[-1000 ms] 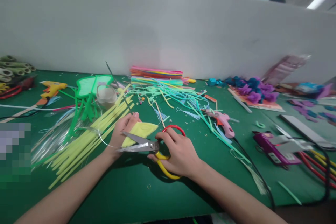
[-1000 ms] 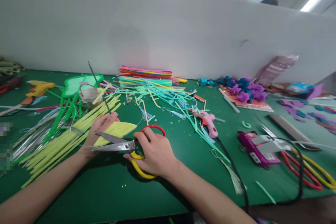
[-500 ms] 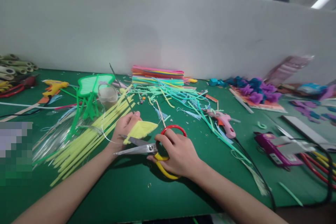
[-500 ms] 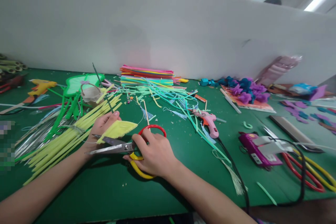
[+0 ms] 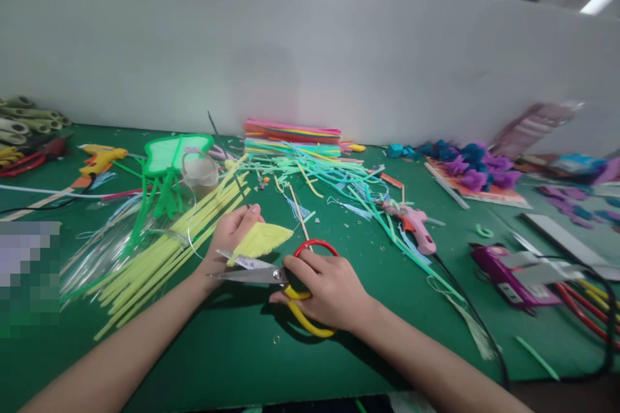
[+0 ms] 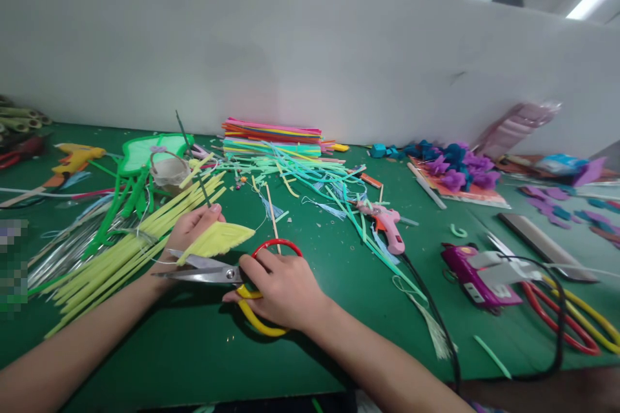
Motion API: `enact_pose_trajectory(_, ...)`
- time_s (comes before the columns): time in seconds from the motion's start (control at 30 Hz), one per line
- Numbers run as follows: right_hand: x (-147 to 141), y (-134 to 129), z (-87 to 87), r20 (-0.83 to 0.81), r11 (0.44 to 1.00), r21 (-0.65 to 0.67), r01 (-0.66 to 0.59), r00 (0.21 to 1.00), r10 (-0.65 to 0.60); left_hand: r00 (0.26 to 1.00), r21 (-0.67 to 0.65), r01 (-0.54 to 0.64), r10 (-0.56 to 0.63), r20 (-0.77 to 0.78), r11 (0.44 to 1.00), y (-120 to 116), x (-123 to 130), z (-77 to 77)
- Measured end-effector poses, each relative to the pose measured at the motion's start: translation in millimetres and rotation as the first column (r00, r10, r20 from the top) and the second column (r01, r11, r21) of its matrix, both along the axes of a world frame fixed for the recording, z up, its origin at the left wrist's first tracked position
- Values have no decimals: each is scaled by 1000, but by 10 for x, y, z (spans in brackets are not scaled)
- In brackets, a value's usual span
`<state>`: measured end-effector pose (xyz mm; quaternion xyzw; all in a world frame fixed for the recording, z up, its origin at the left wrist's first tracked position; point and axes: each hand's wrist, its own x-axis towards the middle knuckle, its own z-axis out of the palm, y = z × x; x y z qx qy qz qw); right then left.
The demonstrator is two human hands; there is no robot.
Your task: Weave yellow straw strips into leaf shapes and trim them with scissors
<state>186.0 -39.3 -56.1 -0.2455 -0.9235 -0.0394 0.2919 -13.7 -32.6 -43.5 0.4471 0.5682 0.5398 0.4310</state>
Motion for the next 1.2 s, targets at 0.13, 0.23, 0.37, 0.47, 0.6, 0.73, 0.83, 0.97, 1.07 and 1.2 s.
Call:
enact_pose_trajectory(0.13, -8, -17, 2, 25, 1000, 13, 14, 1000, -14, 1000, 7, 17, -17, 25, 1000, -10, -1, -10)
enact_pose_trajectory(0.23, -8, -25, 6, 50, 1000, -13, -8, 999, 8, 999, 22, 23, -24, 34, 999, -10, -2, -22)
enact_pose_trajectory(0.37, -13, -27, 14, 62, 999, -23, -46, 997, 47, 1000, 45, 16, -16, -12, 999, -11, 6, -7)
enact_pose_trajectory(0.47, -23, -25, 23, 64, 999, -18, -49, 997, 50, 1000, 61, 0, 2, -30, 998, -20, 23, 15)
enact_pose_trajectory(0.6, -36, -23, 34, 73, 998, -2, -55, 996, 55, 1000, 72, -6, 8, -22, 997, -31, 34, 25)
enact_pose_trajectory(0.73, -41, -21, 36, 82, 998, 18, -60, 995, 58, 999, 81, 12, -9, -41, 997, -46, 13, 17)
enact_pose_trajectory(0.83, -38, -14, 21, 99, 997, 57, -53, 994, 47, 999, 81, 25, -21, -49, 996, -62, 5, 17)
enact_pose_trajectory(0.97, -40, 5, -5, 104, 990, 140, -25, 994, 11, 1000, 39, 4, -3, -14, 999, -54, 21, 23)
enact_pose_trajectory(1.07, -56, 14, -5, 78, 984, 177, 3, 997, -17, 998, 7, -11, 11, 54, 1000, -27, 32, 17)
enact_pose_trajectory(1.2, -77, 22, 5, 37, 978, 208, 23, 999, -32, 995, -4, -23, 24, 98, 1000, -6, 32, -9)
